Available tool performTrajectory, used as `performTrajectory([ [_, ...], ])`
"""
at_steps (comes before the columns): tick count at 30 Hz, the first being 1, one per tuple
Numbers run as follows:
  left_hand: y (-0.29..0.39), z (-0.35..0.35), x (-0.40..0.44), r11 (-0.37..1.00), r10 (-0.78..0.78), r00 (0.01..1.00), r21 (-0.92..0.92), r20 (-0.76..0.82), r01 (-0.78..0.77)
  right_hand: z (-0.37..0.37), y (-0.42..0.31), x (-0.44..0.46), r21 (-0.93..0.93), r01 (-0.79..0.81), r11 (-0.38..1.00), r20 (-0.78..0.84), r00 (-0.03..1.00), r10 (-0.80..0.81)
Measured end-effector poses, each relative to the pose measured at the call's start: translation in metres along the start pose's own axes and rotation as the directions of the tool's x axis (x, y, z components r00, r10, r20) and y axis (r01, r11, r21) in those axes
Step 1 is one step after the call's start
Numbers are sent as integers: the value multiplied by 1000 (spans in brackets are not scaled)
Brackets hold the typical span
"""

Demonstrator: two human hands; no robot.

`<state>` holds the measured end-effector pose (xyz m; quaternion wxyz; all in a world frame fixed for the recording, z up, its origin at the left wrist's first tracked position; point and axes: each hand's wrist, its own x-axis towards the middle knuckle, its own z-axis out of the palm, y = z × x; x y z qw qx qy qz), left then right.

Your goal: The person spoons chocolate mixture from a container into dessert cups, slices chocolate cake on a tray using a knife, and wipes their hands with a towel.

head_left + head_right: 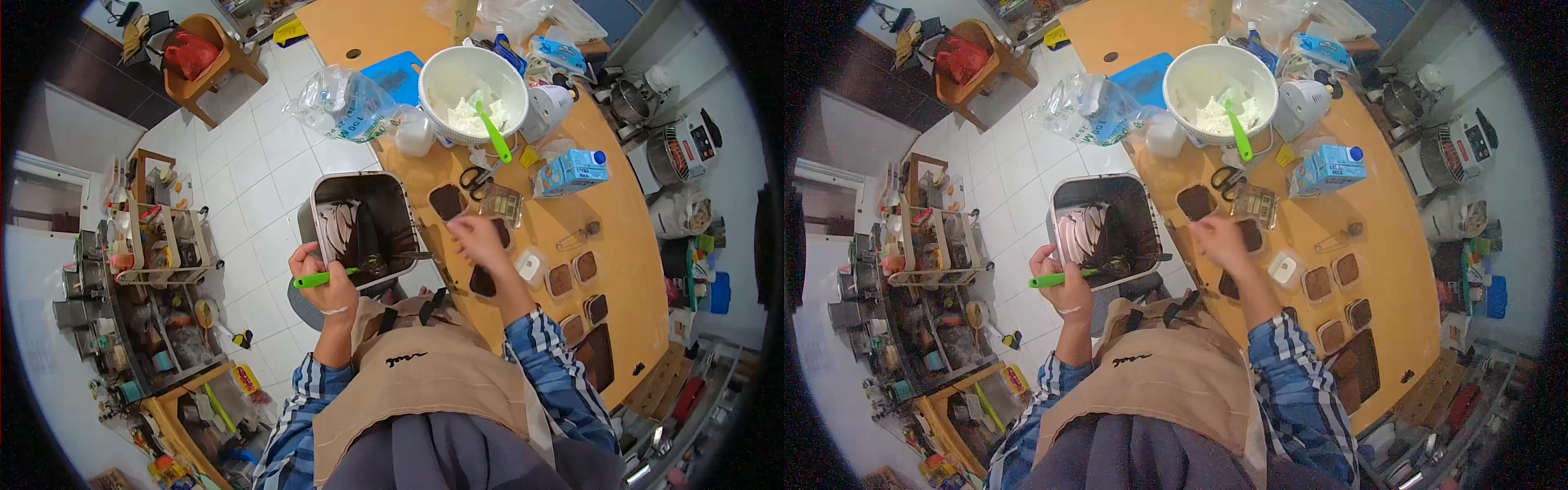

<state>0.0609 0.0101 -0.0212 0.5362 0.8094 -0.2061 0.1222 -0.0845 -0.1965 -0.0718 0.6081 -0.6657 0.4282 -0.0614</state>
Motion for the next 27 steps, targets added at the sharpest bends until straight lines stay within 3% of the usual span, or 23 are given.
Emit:
performTrajectory([
  [2, 3, 2, 2, 999, 53, 998, -7, -30, -54, 13, 1, -14, 59, -32, 998, 74, 997, 28],
  [6, 8, 1, 0, 1000, 19, 1000, 8, 12, -19, 30, -1, -26, 111, -49, 993, 130, 991, 35],
  [10, 10, 1, -2, 999, 42, 999, -10, 12, -42, 48, -7, -35, 354, -1, 935, 96, 995, -36],
  [13, 12, 1, -2, 995, 102, 995, -8, -11, -102, 58, -3, -39, 229, 98, 968, 80, 990, -119],
  [20, 16, 4, -6, 997, 35, 999, -75, -4, -35, 67, 6, -40, 351, 100, 931, -53, 995, -86],
  [23, 15, 8, -3, 972, 235, 972, -6, -26, -236, 61, 7, -42, 378, 124, 917, -118, 989, -85],
  [26, 19, 12, -6, 996, 70, 998, -50, 1, -70, 52, 3, -47, 373, 161, 914, -192, 977, -93],
  [27, 19, 13, -5, 994, 96, 995, -46, 1, -95, 47, -1, -50, 375, 171, 911, -209, 973, -96],
])
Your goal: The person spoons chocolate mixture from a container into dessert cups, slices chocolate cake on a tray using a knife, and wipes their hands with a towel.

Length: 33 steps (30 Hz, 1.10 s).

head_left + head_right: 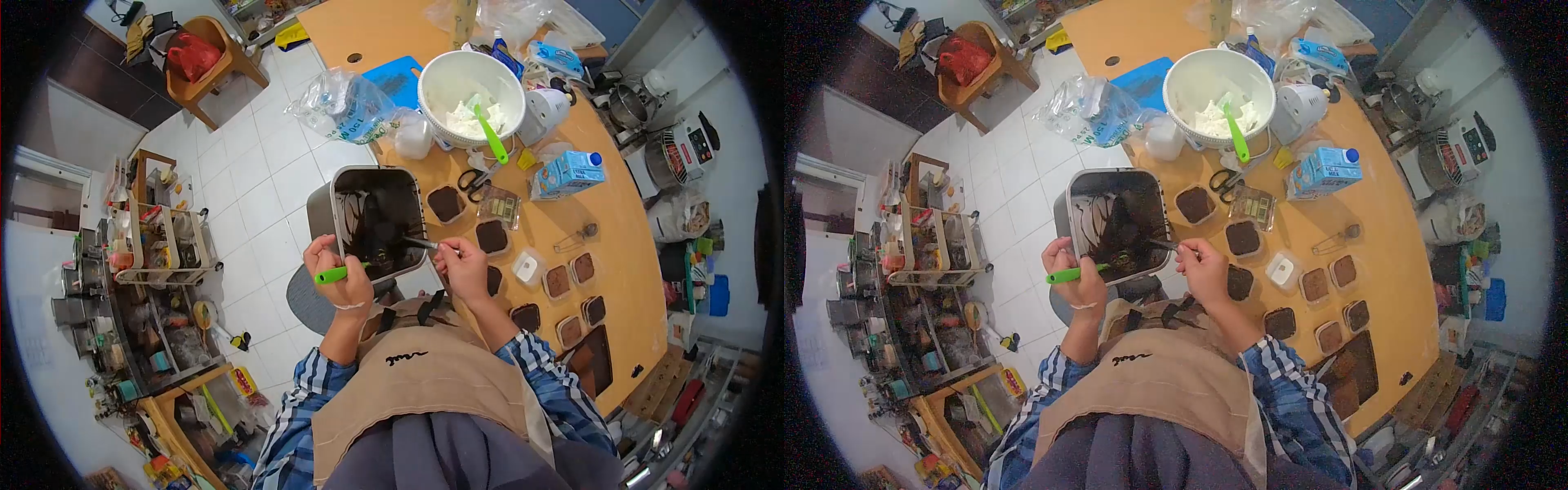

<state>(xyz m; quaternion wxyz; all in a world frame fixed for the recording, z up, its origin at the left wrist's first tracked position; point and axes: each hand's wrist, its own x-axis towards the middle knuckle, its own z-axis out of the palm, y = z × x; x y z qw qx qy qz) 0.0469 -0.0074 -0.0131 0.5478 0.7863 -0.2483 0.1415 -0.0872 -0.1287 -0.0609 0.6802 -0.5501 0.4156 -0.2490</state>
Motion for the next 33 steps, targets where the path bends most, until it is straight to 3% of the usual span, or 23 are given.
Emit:
performTrajectory([
  [5, -2, 12, 4, 993, 115, 993, -6, -5, -115, -18, -13, 1, 70, 116, 991, -37, 993, -113],
  [11, 6, 27, 12, 1000, 24, 1000, -11, 7, -24, -35, -28, 4, 124, 190, 974, -76, 980, -182],
  [17, 12, 36, 17, 999, 40, 999, -5, -14, -40, -57, -43, 9, 138, 203, 969, -185, 967, -177],
  [23, 1, 39, 17, 998, -60, 998, -7, 10, 60, -75, -39, 15, 63, 208, 976, -256, 949, -186],
  [26, -6, 40, 18, 994, 107, 994, 33, -34, -106, -80, -28, 20, 10, 225, 974, -268, 939, -214],
  [33, -8, 37, 17, 999, 18, 1000, 35, -8, -17, -79, -21, 19, -256, 262, 931, -276, 903, -330],
])
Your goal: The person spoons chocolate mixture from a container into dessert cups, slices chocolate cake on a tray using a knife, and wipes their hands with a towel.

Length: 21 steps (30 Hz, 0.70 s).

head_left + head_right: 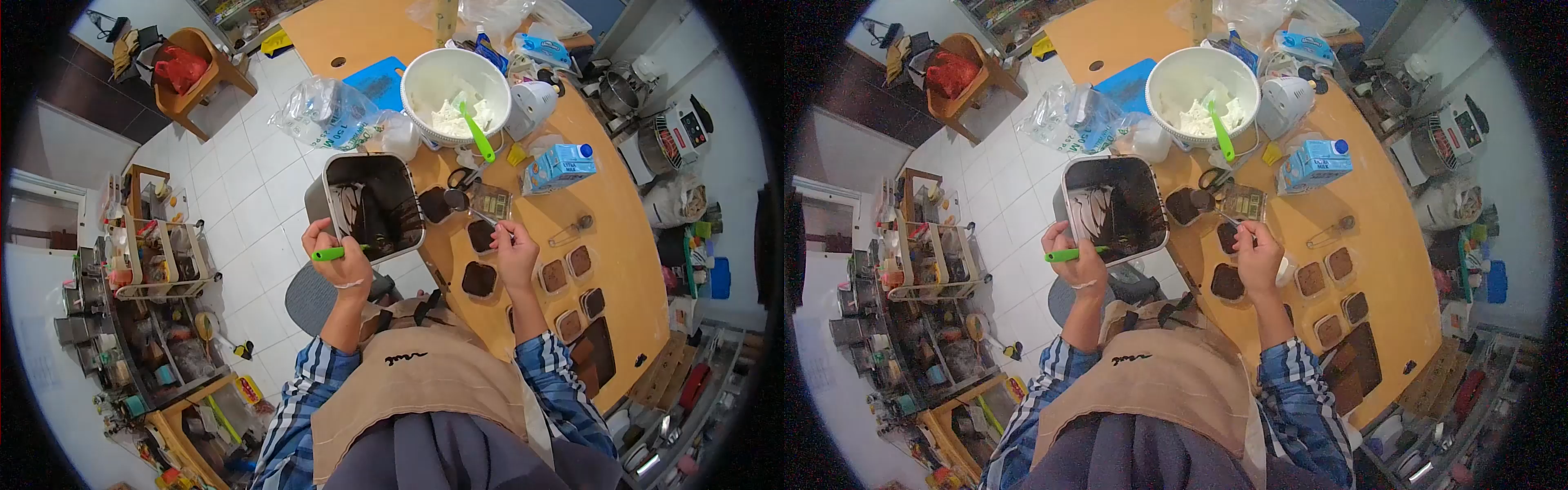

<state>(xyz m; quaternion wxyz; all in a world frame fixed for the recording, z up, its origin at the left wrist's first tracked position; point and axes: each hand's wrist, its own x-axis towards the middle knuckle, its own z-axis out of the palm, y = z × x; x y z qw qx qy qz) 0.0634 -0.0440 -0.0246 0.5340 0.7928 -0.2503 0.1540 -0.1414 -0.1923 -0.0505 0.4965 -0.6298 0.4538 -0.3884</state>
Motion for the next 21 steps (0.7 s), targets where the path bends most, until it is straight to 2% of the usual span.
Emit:
performTrajectory([
  [2, 1, 0, 0, 999, -32, 1000, -10, -1, 31, -1, -1, 0, -33, 38, 999, -2, 999, -38],
  [6, -2, -1, -1, 1000, -4, 1000, 16, 10, 4, -2, -8, -2, -102, 69, 992, -4, 998, -70],
  [9, -1, -2, -1, 1000, 12, 1000, 19, 11, -13, -4, -10, -1, -119, 153, 981, 10, 988, -153],
  [15, 1, -2, -1, 1000, -19, 1000, -9, 10, 19, -5, -19, -4, -152, 160, 975, -3, 987, -162],
  [21, 2, -4, -2, 1000, -21, 1000, -13, 12, 21, -10, -18, -4, -232, 248, 941, 8, 967, -253],
])
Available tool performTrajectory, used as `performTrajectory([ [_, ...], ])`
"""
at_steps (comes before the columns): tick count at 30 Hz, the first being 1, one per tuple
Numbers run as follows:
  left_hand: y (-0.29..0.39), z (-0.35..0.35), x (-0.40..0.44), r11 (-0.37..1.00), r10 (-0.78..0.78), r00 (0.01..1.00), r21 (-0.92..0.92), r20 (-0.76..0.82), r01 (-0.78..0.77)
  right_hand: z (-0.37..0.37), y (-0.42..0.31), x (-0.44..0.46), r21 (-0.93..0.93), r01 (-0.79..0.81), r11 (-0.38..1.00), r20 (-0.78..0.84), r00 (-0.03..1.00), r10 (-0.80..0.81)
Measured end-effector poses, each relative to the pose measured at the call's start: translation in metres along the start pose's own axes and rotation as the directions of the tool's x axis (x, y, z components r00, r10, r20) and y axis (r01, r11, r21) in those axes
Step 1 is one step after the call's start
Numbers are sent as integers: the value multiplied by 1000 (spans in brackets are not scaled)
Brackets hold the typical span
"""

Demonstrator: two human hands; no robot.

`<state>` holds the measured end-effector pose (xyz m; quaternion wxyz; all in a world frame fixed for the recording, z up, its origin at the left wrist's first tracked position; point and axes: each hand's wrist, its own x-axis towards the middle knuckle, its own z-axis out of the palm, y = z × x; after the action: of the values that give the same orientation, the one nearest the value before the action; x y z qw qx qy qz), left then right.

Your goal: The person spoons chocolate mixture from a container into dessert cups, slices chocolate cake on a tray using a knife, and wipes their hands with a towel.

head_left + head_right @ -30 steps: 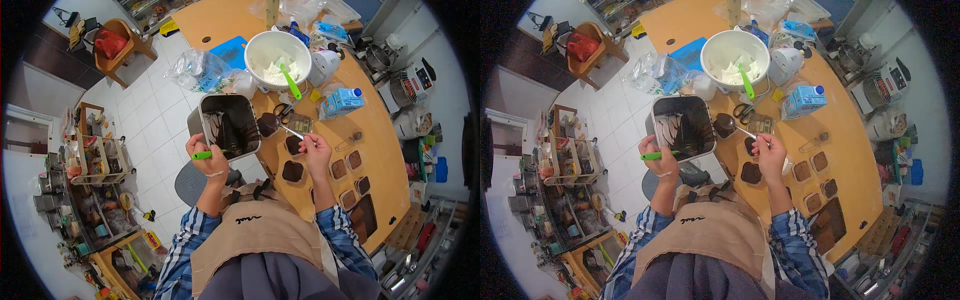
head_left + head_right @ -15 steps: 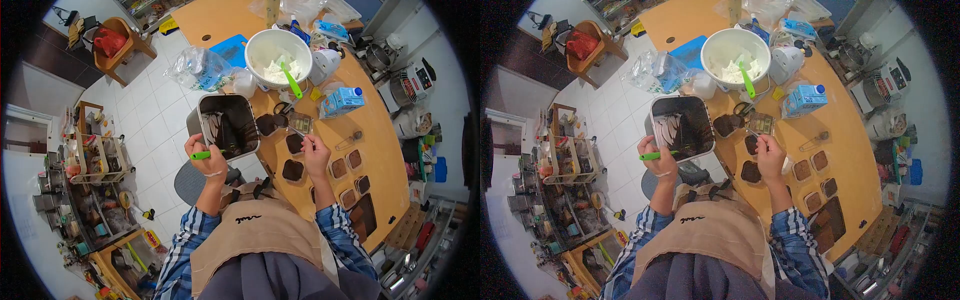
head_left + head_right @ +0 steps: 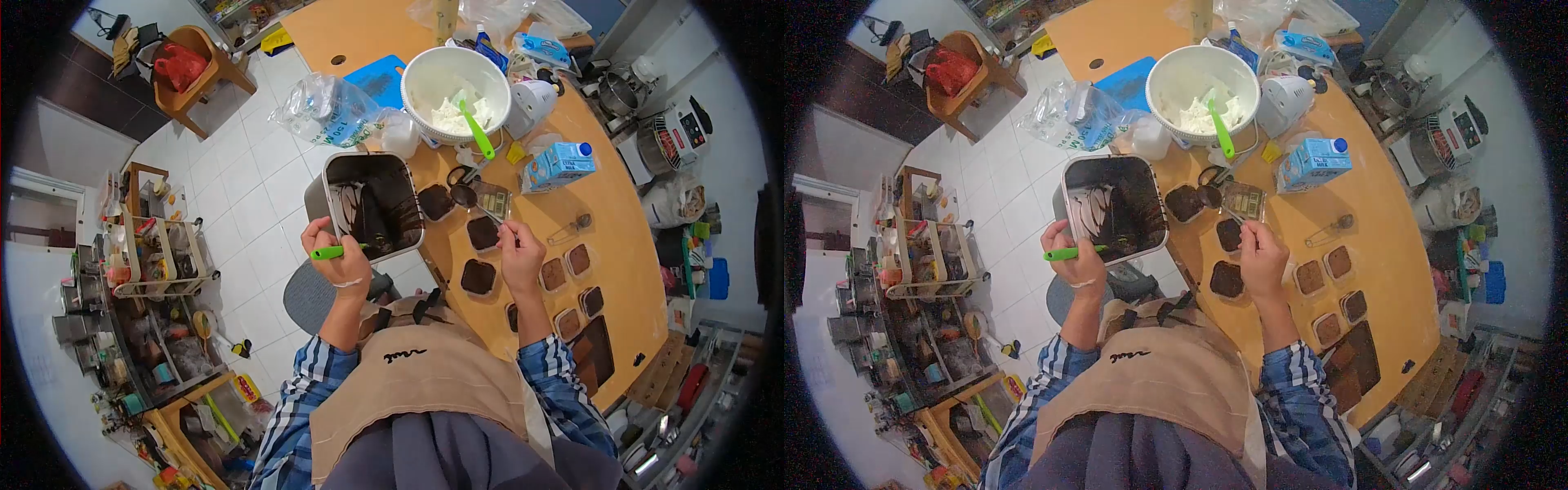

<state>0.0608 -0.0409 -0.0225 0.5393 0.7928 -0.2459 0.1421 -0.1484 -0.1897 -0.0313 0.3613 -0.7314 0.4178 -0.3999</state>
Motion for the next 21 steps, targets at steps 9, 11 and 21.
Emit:
performTrajectory([
  [9, -3, 1, 0, 1000, 31, 999, -6, -12, -31, 2, 3, 3, -51, 48, 998, -1, 999, -48],
  [11, 1, -1, 1, 1000, 4, 1000, 3, -7, -4, 4, 1, 4, -52, 48, 997, -2, 999, -49],
  [21, -3, 1, 0, 1000, 6, 1000, 21, -13, -6, 15, 6, 6, 240, -153, 959, -21, 986, 163],
])
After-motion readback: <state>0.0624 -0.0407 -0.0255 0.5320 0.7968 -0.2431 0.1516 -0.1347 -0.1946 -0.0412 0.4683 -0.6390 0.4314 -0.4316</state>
